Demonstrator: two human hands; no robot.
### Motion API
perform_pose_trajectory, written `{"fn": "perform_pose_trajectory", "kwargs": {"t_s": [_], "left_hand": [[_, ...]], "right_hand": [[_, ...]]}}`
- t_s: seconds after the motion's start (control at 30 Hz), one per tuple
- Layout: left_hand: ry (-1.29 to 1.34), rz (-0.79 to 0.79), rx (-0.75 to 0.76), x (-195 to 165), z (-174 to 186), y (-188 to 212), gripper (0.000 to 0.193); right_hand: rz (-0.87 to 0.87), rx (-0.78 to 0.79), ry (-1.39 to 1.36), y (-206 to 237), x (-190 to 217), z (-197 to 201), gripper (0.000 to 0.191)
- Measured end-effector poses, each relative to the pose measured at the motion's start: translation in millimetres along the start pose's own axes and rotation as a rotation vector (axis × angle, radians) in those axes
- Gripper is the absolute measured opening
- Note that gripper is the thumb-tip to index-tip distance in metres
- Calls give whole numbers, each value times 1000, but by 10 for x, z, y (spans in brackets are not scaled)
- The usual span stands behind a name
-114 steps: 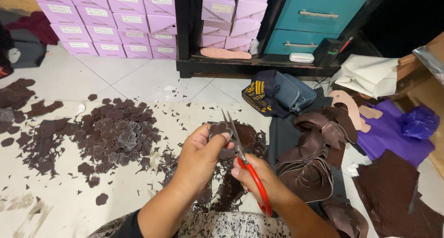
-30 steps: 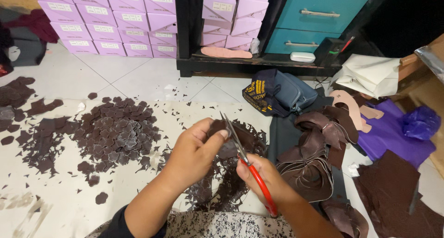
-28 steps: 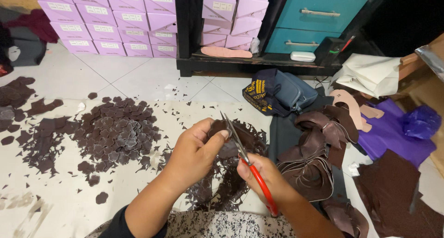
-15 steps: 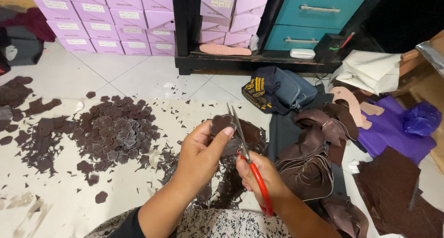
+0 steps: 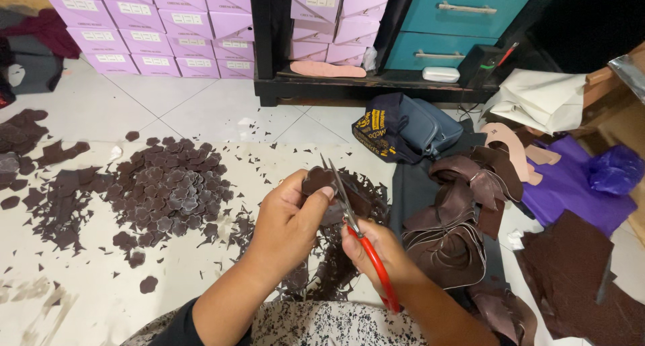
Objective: The person sits on the floor and uses red-handled scissors to cut flower-shaped pieces from a brown sheet of material. Cut pieces accumulate on the floor to the left while offcuts fall nearby.
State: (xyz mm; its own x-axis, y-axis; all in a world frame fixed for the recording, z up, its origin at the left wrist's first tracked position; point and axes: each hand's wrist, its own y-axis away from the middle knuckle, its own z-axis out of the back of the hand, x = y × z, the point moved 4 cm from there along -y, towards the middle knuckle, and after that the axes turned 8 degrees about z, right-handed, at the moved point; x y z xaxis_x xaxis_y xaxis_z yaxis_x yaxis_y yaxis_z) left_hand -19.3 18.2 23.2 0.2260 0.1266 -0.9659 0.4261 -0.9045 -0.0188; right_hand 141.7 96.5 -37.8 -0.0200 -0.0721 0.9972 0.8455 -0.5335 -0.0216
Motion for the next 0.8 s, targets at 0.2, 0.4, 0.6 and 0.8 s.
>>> {"fn": "perform_pose_trajectory", "kwargs": {"t_s": [0.2, 0.4, 0.6, 0.8], "left_hand": [[79, 28, -4, 17, -29, 3, 12], [149, 97, -36, 106, -42, -6, 13], [212, 128, -35, 158, -46, -11, 14], [244, 144, -44, 159, -40, -21, 14]], "right_hand": [[-14, -2, 5, 15, 33, -6, 36], [52, 20, -2, 5, 76, -17, 38], [-73, -36, -191, 7, -20, -24, 33], [21, -8, -12, -2, 22, 14, 35]]}}
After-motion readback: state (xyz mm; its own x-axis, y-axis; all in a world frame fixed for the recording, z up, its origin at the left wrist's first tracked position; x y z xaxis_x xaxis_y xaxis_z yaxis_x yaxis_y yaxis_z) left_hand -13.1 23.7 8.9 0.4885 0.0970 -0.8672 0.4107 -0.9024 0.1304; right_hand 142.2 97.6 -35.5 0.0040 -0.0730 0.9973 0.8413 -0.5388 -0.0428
